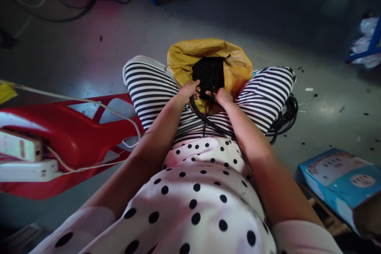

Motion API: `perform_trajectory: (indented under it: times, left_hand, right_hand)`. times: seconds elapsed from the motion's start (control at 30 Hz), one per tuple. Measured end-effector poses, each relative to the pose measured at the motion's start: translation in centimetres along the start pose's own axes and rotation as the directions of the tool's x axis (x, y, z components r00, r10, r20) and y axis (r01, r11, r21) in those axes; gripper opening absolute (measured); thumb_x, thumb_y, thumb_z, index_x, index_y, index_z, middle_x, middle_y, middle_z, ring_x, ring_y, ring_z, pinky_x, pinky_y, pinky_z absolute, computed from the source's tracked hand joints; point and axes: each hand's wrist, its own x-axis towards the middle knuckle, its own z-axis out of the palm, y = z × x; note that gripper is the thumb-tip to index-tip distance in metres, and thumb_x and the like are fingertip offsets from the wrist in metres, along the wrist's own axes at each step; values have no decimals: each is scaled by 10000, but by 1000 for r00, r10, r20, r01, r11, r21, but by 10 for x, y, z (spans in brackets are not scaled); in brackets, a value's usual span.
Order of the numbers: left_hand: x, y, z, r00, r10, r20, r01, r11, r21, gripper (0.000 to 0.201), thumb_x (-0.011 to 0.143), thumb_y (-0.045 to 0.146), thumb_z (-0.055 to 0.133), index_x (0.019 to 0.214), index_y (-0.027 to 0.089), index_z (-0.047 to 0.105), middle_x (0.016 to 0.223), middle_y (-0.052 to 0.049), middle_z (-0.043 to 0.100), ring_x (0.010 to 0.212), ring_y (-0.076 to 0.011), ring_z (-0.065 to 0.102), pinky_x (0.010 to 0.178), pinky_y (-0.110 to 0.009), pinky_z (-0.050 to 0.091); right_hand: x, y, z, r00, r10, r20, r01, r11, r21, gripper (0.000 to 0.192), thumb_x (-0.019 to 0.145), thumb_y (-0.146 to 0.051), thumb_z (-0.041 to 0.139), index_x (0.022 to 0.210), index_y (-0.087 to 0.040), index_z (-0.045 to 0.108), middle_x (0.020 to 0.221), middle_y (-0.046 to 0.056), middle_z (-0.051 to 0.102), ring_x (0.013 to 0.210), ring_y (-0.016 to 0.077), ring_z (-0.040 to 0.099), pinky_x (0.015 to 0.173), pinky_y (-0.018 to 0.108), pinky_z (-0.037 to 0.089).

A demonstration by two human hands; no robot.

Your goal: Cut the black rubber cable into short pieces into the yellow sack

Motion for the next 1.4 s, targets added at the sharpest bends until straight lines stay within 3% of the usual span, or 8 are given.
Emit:
perform_trajectory:
  times: [0.2, 0.47, 0.57, 0.73, 0.9, 1.0, 1.17, 1.4]
  left_hand:
    - [-9, 9, -13, 988, 91, 126, -74, 989, -131, 66, 1096, 315, 518, 1129, 262, 542, 668, 65, 517, 425, -79, 410, 438, -203, 334]
    - [-8, 13, -16, 981, 189, -37, -192, 952, -238, 135, 1095, 319, 510, 999, 225, 520, 640, 79, 417, 413, -53, 325, 373, -202, 243]
    - [-7, 14, -17, 977, 210, -35, -212, 948, -238, 189, 1099, 362, 499, 1002, 210, 557, 633, 75, 415, 420, -57, 334, 376, -208, 263]
    - [-18, 17, -17, 961, 274, 26, -257, 928, -268, 267, 1055, 426, 627, 925, 215, 529, 646, 84, 405, 425, -52, 329, 401, -219, 255]
    - [-44, 27, -18, 899, 384, 208, -319, 903, -286, 366, 973, 405, 775, 887, 202, 483, 774, 52, 561, 452, -1, 325, 410, -184, 238]
    - [-51, 30, -21, 868, 398, 298, -282, 888, -363, 421, 882, 348, 872, 904, 211, 475, 744, 77, 571, 417, 4, 303, 386, -183, 222]
    - [-48, 27, -21, 854, 411, 319, -246, 860, -447, 568, 730, 258, 977, 910, 234, 439, 580, 158, 386, 380, -11, 301, 360, -166, 209]
    - [-45, 26, -15, 881, 425, 208, -293, 835, -465, 547, 775, 197, 929, 924, 243, 404, 612, 157, 455, 372, -2, 314, 355, -164, 216]
  right_hand:
    - [-4, -2, -6, 997, -7, -79, 6, 1000, -4, 646, 929, -726, 717, 1138, -120, 799, 1128, 222, 796, 1100, 354, 765, 839, 338, 553]
    - [-18, -3, -11, 979, -136, -154, 137, 991, -1, 401, 884, -362, 845, 1208, -146, 750, 1157, 153, 788, 1103, 328, 730, 935, 373, 556]
    - [-22, -2, -13, 972, -180, -149, 204, 965, 165, 319, 867, -272, 836, 1141, -136, 747, 1108, 120, 790, 1041, 276, 727, 941, 361, 563]
    - [-40, -1, -26, 983, -181, 24, 112, 702, 703, 432, 722, -290, 947, 1067, -124, 748, 946, 65, 793, 815, 183, 729, 799, 307, 607]
    - [-62, -6, -36, 885, -429, 179, 20, 420, 907, 571, 593, -431, 1033, 1007, -134, 774, 910, 81, 814, 741, 164, 742, 745, 274, 630]
    - [-64, -9, -33, 839, -498, 217, -13, 380, 925, 603, 596, -505, 1030, 987, -120, 779, 846, 79, 807, 677, 150, 726, 691, 258, 627]
    - [-57, -9, -26, 831, -508, 226, -6, 399, 917, 651, 601, -601, 1020, 921, -93, 769, 768, 85, 786, 620, 137, 704, 626, 233, 606]
    - [-52, -13, -16, 901, -402, 161, -13, 345, 938, 702, 509, -628, 1045, 853, -140, 674, 722, 14, 739, 573, 98, 661, 560, 200, 593]
